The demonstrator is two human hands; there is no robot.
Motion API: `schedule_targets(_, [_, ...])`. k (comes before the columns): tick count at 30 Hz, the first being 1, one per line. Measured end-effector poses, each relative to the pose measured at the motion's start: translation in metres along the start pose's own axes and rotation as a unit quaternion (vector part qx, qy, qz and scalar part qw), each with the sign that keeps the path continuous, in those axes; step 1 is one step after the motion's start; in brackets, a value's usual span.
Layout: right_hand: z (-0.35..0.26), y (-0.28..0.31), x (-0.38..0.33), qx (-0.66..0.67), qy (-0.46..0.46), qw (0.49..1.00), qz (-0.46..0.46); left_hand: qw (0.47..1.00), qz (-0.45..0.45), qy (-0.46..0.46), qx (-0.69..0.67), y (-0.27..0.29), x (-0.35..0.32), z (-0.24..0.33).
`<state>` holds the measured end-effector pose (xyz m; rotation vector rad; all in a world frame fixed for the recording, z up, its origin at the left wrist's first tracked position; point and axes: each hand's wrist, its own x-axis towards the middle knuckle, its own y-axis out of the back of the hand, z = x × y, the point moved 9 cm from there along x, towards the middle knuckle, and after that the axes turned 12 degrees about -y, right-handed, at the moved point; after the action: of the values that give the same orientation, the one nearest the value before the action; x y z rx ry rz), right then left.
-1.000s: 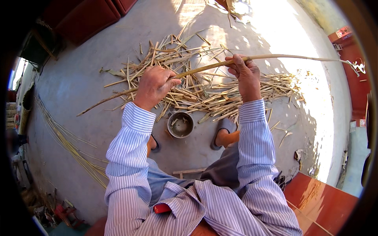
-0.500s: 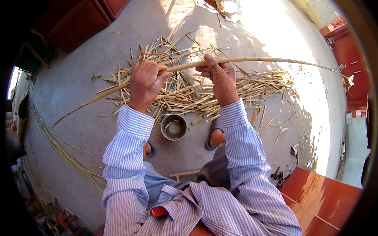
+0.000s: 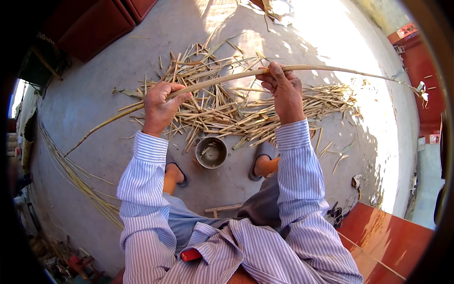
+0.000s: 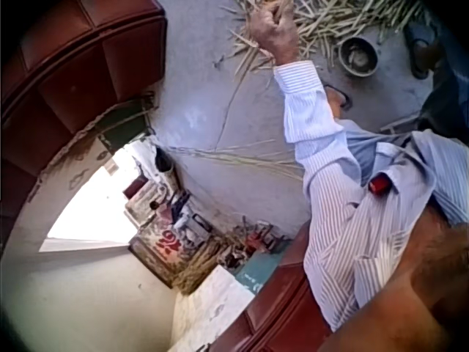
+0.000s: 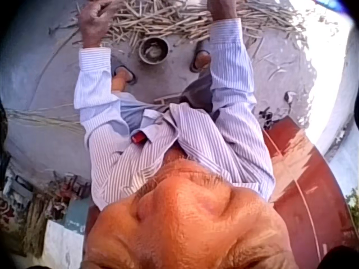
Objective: The person sits on the floor and repeatedly strips thin fibers from dried plant stems by hand. The fibers are collected in a pile on the floor, while the remaining stems are set aside.
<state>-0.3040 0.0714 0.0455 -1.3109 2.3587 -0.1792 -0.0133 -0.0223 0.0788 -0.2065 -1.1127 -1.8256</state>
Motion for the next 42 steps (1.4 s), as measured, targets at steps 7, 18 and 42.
schedule_targets(7, [0.005, 0.007, 0.008, -0.011, -0.022, 1.000, -0.010, 0.973, -0.035, 0.166, -0.156, -0.018, -0.014, -0.026])
schedule_targets(18, [0.001, 0.004, -0.002, -0.002, -0.010, 0.999, -0.050, 0.951, -0.073, 0.193, -0.231, -0.044, -0.018, -0.030])
schedule_targets(42, [0.006, 0.043, 0.012, -0.017, -0.008, 0.999, 0.027, 0.954, -0.018, -0.119, 0.273, 0.014, 0.024, 0.015])
